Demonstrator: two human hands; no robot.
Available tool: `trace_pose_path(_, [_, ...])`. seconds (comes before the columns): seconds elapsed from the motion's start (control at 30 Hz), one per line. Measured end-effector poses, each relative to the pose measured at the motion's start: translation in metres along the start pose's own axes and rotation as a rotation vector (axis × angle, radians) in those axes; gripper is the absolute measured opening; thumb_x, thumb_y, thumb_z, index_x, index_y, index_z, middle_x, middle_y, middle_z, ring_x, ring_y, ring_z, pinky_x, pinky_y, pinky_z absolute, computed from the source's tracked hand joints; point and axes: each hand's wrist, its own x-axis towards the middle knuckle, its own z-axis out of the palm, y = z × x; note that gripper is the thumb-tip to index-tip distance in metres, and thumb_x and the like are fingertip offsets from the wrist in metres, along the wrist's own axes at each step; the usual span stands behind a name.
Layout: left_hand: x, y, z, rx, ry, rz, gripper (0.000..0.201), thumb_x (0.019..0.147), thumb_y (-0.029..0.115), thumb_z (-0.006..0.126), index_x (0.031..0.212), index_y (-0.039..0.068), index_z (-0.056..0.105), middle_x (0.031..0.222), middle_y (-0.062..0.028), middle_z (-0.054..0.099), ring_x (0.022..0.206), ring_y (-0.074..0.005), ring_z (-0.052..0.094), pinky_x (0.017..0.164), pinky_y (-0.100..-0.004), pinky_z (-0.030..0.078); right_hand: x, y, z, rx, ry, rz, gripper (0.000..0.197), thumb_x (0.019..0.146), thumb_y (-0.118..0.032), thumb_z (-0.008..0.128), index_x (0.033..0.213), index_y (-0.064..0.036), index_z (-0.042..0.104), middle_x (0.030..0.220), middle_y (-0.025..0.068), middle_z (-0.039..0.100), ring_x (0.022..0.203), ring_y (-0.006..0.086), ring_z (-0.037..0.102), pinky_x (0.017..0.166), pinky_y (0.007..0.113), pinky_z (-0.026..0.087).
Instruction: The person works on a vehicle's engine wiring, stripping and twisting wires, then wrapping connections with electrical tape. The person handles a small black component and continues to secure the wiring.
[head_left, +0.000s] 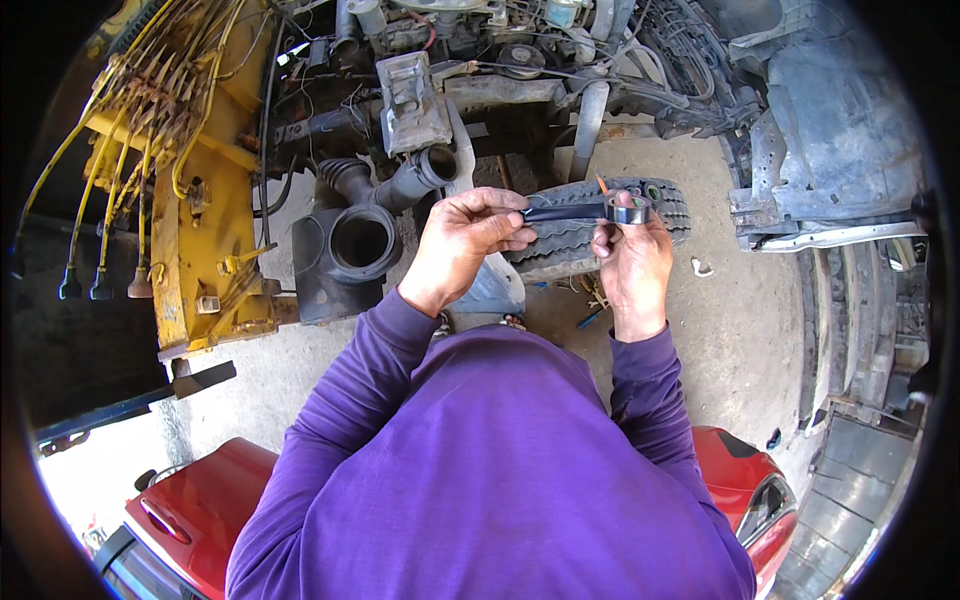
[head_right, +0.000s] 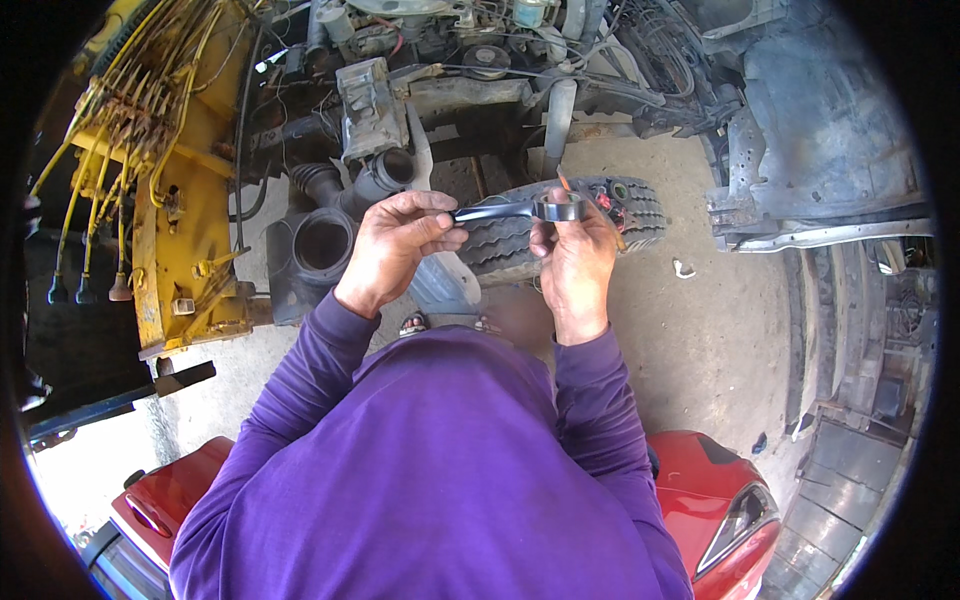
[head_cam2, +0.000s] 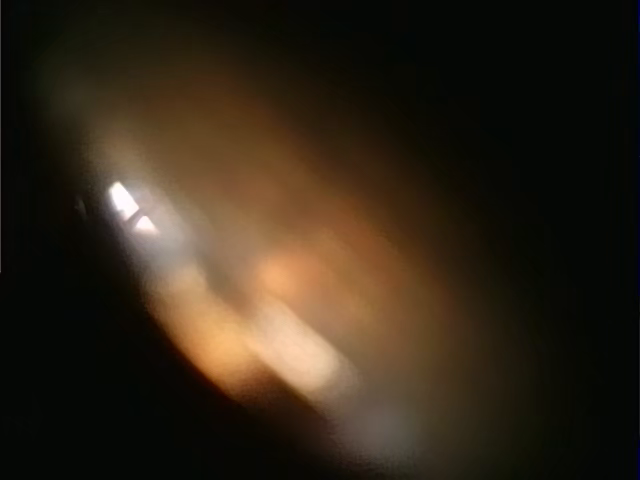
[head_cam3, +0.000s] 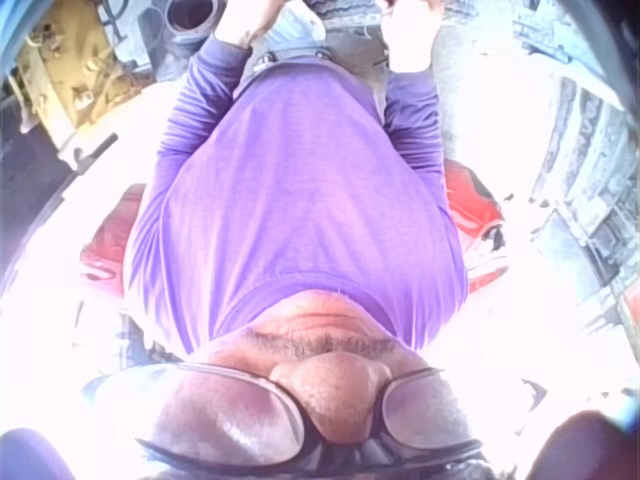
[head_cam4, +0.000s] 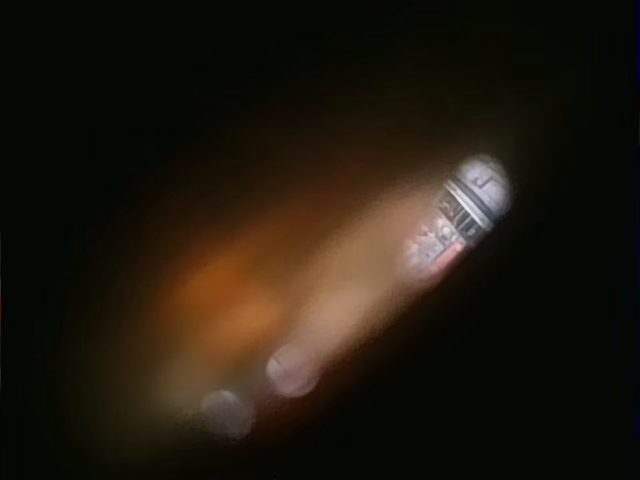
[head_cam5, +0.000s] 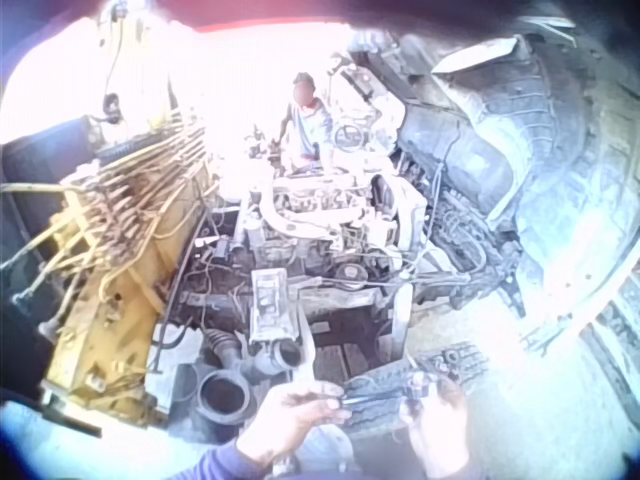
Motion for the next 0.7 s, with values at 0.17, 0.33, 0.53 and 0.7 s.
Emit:
trace_pose_path(0.17, [0.003,-0.004,0.0,0.116,-0.02,0.061,0.016,0.094,0.001,0.068,0.11,-0.001,0.069,0.101,-0.0106,0.073,0.085,-0.0208,0.073,0.08,-0.0342,0.061,-0.003,0.002,0.009,-0.001,-0.007,0.024,0.028,0.097,-0.029,0.072,0.097,-0.0028,0.063,0.077,0.0044,0.062,0.058,0.0108,0.056,0.05,0.023,0.039])
trace_pose_path(0.33, [0.0,0.0,0.005,-0.038,0.017,0.011,0.018,0.091,0.0,0.072,0.109,0.001,0.069,0.096,-0.0079,0.072,0.08,-0.0182,0.071,0.076,-0.0316,0.061,-0.002,0.001,0.008,0.004,-0.01,0.024,0.027,0.097,-0.028,0.072,0.097,-0.0026,0.063,0.077,0.005,0.063,0.057,0.0107,0.055,0.049,0.023,0.039])
trace_pose_path(0.53, [0.006,-0.008,0.0,0.051,-0.009,0.075,0.019,0.093,0.002,0.07,0.112,-0.002,0.069,0.1,-0.0093,0.072,0.081,-0.0188,0.072,0.076,-0.0326,0.061,-0.005,0.007,0.016,-0.041,-0.002,0.041,0.025,0.097,-0.026,0.072,0.095,-0.0026,0.062,0.078,0.0055,0.063,0.057,0.0108,0.055,0.049,0.023,0.039])
trace_pose_path(0.7, [0.001,-0.001,0.012,-0.031,0.021,0.03,0.018,0.091,0.001,0.073,0.108,-0.001,0.07,0.096,-0.0079,0.072,0.08,-0.0168,0.071,0.075,-0.0302,0.06,-0.003,0.008,0.012,-0.019,-0.01,0.047,0.023,0.099,-0.023,0.07,0.1,-0.0016,0.064,0.078,0.0062,0.063,0.059,0.0123,0.056,0.052,0.025,0.041])
